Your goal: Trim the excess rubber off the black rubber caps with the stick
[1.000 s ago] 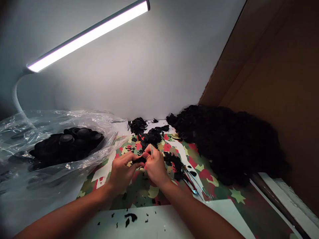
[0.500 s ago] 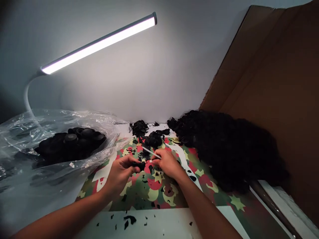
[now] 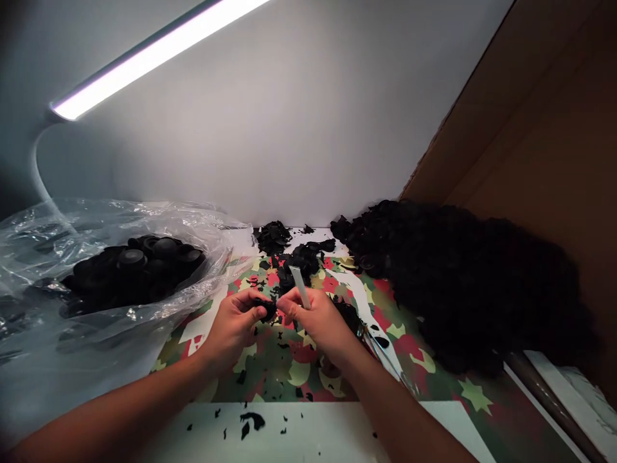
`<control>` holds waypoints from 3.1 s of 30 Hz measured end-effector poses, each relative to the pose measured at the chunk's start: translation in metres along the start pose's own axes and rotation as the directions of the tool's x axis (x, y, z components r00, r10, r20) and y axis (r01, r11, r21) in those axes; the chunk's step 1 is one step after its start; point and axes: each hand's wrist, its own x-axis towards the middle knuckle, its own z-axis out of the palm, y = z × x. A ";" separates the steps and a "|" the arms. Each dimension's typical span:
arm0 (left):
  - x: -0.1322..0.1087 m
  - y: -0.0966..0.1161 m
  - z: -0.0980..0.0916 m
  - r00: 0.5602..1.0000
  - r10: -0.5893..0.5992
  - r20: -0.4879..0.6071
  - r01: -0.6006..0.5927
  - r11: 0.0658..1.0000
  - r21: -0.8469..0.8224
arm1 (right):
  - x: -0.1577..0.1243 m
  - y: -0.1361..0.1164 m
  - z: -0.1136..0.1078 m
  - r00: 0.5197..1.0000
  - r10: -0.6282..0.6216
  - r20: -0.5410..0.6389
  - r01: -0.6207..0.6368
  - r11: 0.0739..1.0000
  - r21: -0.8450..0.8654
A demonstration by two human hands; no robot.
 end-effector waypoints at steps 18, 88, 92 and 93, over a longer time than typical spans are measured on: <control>-0.002 0.005 0.005 0.999 -0.002 0.034 -0.001 0.997 0.074 | -0.008 0.001 0.014 0.899 -0.422 -0.119 0.359 0.865 -0.350; 0.009 0.005 0.005 0.997 0.068 0.020 -0.062 0.971 -0.230 | -0.008 0.004 0.007 0.843 -0.428 -0.326 0.373 0.902 -0.219; 0.009 0.007 0.006 0.997 0.074 -0.003 -0.072 0.963 -0.258 | -0.009 0.005 0.013 0.855 -0.433 -0.285 0.384 0.898 -0.214; 0.010 0.007 0.006 0.997 0.075 0.001 -0.072 0.962 -0.265 | -0.010 0.005 0.015 0.852 -0.441 -0.282 0.396 0.895 -0.206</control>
